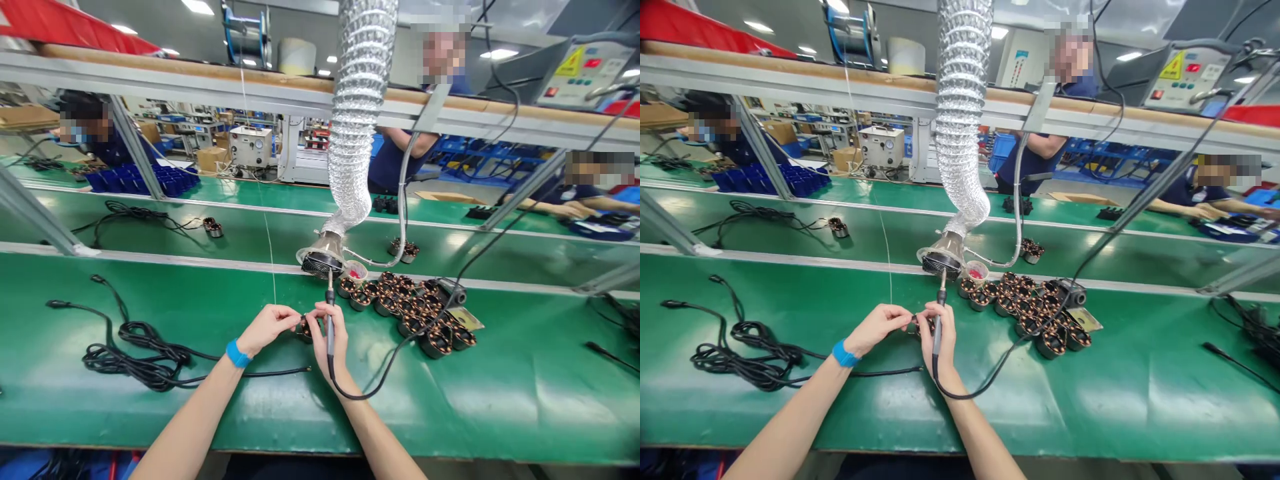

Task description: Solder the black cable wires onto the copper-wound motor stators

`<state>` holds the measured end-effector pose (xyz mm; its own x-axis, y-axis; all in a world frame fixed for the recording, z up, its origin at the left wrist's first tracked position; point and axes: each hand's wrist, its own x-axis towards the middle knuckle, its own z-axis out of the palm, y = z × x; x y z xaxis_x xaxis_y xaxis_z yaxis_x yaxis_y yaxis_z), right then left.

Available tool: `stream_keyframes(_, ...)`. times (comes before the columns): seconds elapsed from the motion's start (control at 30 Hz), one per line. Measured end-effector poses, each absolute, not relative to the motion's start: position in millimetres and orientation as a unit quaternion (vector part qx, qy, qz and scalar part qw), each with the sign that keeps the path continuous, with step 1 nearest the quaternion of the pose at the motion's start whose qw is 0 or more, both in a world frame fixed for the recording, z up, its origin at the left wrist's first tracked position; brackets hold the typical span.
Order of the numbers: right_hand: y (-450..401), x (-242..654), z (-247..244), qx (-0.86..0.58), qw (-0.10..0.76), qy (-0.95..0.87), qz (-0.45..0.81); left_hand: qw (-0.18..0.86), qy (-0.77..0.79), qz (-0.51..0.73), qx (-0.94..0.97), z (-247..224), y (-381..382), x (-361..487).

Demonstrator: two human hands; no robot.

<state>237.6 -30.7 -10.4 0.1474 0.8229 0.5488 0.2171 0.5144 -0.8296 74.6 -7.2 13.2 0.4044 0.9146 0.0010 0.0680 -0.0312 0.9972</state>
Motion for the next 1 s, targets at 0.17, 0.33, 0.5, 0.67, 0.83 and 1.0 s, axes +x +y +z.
stream_keyframes(0.17, -25.1, 242.2, -28.8, -0.429, 0.640, -0.590, 0.241, 0.578, 0.424, 0.361, 0.596, 11.1, -4.7, 78.5)
stream_keyframes(0.33, -24.1, 242.2, -33.1, -0.416, 0.625, -0.622, 0.223, 0.576, 0.448, 0.431, 0.530, 4.7, 5.8, 80.2)
stream_keyframes(0.5, -32.8, 238.5, -17.0, -0.405, 0.608, -0.671, 0.127, 0.542, 0.427, 0.425, 0.586, 4.5, -4.0, 81.1)
stream_keyframes(0.67, -42.4, 231.2, -15.1, -0.344, 0.601, -0.712, 0.116, 0.422, 0.415, 0.354, 0.724, 18.4, -21.1, 84.1)
stream_keyframes(0.83, -51.0, 224.0, -13.1, -0.313, 0.602, -0.727, 0.104, 0.377, 0.410, 0.301, 0.774, 28.8, -28.6, 84.2)
stream_keyframes(1.0, -47.5, 231.5, -13.3, -0.390, 0.606, -0.678, 0.145, 0.407, 0.437, 0.305, 0.742, 27.2, -26.9, 79.9)
